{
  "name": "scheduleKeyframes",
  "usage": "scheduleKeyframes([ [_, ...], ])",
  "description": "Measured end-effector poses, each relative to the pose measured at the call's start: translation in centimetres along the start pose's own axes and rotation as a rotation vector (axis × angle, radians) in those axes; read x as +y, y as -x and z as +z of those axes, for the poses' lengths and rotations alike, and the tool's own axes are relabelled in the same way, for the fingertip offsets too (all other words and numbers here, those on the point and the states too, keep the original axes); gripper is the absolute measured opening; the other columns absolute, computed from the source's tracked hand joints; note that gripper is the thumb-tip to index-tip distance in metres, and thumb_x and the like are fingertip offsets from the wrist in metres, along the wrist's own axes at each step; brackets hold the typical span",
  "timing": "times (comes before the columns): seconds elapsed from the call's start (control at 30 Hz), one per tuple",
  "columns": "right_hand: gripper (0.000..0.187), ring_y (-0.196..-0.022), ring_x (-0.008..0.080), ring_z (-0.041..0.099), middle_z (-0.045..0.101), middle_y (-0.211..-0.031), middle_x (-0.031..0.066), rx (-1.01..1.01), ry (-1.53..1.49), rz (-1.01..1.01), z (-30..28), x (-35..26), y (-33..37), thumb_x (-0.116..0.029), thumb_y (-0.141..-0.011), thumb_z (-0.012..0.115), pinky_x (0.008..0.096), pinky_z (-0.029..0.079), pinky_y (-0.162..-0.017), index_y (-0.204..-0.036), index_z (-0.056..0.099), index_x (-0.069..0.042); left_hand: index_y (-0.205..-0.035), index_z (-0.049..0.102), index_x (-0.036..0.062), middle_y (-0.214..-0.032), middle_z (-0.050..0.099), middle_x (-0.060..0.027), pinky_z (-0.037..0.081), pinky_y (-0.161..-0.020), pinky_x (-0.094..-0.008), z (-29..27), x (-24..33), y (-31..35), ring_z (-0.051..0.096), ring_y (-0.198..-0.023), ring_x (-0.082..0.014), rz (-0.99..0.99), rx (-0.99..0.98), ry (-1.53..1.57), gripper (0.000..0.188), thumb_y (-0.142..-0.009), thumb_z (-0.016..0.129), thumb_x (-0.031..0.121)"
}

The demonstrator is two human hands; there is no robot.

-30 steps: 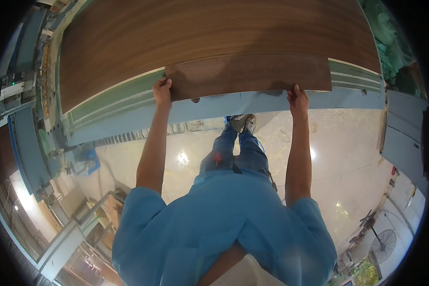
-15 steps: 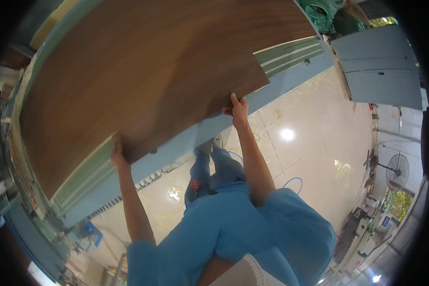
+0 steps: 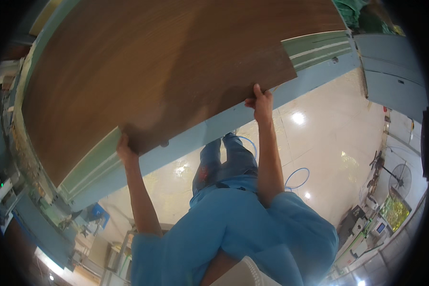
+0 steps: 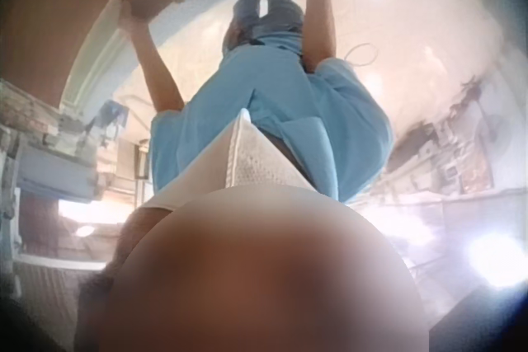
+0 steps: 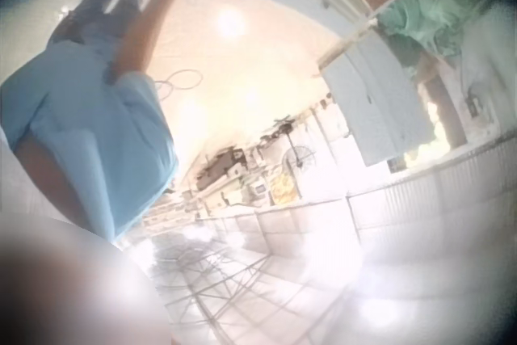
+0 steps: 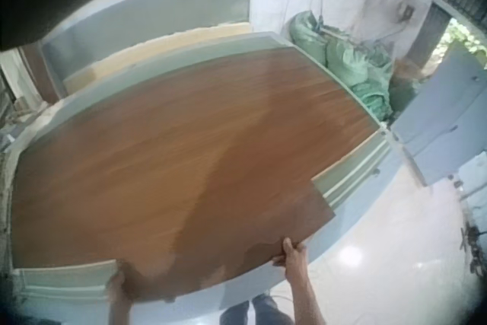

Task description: The person places a wooden board onto a CNC machine bed, secures it with masking tape, and then operates the machine's control panel. The person subsequently measures the board with a tape measure.

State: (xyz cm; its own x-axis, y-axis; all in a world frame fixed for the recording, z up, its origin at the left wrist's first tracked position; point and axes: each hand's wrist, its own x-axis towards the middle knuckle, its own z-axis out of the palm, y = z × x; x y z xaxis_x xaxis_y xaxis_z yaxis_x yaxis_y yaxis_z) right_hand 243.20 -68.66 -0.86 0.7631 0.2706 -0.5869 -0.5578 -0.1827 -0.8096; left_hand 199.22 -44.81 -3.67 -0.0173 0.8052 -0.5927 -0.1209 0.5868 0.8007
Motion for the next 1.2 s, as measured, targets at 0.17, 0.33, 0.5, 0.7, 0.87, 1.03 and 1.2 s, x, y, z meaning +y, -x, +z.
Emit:
scheduleKeyframes([
  [0.17, 0.045, -0.058, 0.0241, 0.068, 0.066, -0.104, 0.021, -0.078, -0.012, -0.111, 0.7, 0.1, -1.4, -0.028, -0.1, 0.063, 0.0351, 0.059, -0.048, -0.124, 0.05, 0.008, -0.125, 0.062, -0.0078, -0.122, 0.066, -0.015, 0.047, -0.1, -0.0387, 0.4, -0.4, -2.0, 0.061, -0.113, -0.0272, 0.037, -0.172, 0.151, 0.036, -0.1, 0.064, 0.018],
  [0.33, 0.034, -0.061, 0.0228, 0.068, 0.068, -0.089, 0.0155, -0.19, 0.025, -0.017, -0.1, -0.4, -2.2, -0.03, -0.102, 0.061, 0.0343, 0.06, -0.052, -0.115, 0.052, 0.0, -0.127, 0.063, -0.0076, -0.123, 0.066, -0.0138, 0.046, -0.1, -0.0368, 0.3, -0.7, -3.2, 0.06, -0.112, -0.0243, 0.165, 0.143, -0.268, 0.046, -0.095, 0.073, 0.023],
  [0.5, 0.034, -0.06, 0.0214, 0.067, 0.068, -0.089, 0.0144, -0.228, 0.015, 0.024, -0.9, 0.1, -2.9, -0.031, -0.103, 0.06, 0.0336, 0.06, -0.053, -0.116, 0.051, -0.002, -0.122, 0.069, -0.0066, -0.117, 0.068, -0.012, 0.043, -0.098, -0.0336, -0.2, -0.7, -2.2, 0.059, -0.109, -0.0218, 0.193, 0.041, -0.247, 0.048, -0.093, 0.074, 0.032],
  [0.7, 0.037, -0.063, 0.022, 0.069, 0.068, -0.086, 0.0171, -0.274, 0.067, 0.04, -1.6, 1.6, -2.3, -0.035, -0.103, 0.058, 0.0346, 0.06, -0.051, -0.118, 0.05, -0.002, -0.124, 0.068, -0.0036, -0.124, 0.068, -0.0134, 0.045, -0.101, -0.0363, -1.3, -0.4, -0.6, 0.06, -0.115, -0.024, 0.171, 0.186, -0.472, 0.047, -0.093, 0.075, 0.031],
  [0.87, 0.042, -0.061, 0.0196, 0.069, 0.072, -0.087, 0.0183, -0.362, 0.12, 0.12, -1.7, 0.0, -1.8, -0.039, -0.104, 0.055, 0.031, 0.06, -0.053, -0.12, 0.052, 0.0, -0.13, 0.063, -0.0055, -0.13, 0.064, -0.0165, 0.046, -0.104, -0.0412, -1.0, -0.5, -0.8, 0.059, -0.119, -0.0281, 0.122, 0.121, -0.19, 0.048, -0.095, 0.072, 0.027],
  [1.03, 0.043, -0.057, 0.0177, 0.068, 0.072, -0.082, 0.0157, -0.548, 0.228, 0.247, -3.0, -2.6, -2.1, -0.041, -0.103, 0.057, 0.0285, 0.056, -0.049, -0.108, 0.059, 0.001, -0.129, 0.061, -0.0069, -0.129, 0.063, -0.0184, 0.049, -0.102, -0.0452, -3.9, -0.5, -3.0, 0.059, -0.12, -0.0322, 0.081, 0.063, -0.17, 0.044, -0.099, 0.067, 0.024],
  [1.2, 0.044, -0.058, 0.0174, 0.069, 0.069, -0.069, 0.0115, -0.487, 0.557, 0.054, -8.7, -8.0, -10.0, -0.043, -0.099, 0.062, 0.0312, 0.056, -0.051, -0.087, 0.065, -0.001, -0.129, 0.06, -0.006, -0.127, 0.064, -0.0184, 0.053, -0.098, -0.0481, -6.6, -1.1, -5.2, 0.06, -0.119, -0.0344, 0.078, -0.019, -0.167, 0.042, -0.101, 0.064, 0.024],
])
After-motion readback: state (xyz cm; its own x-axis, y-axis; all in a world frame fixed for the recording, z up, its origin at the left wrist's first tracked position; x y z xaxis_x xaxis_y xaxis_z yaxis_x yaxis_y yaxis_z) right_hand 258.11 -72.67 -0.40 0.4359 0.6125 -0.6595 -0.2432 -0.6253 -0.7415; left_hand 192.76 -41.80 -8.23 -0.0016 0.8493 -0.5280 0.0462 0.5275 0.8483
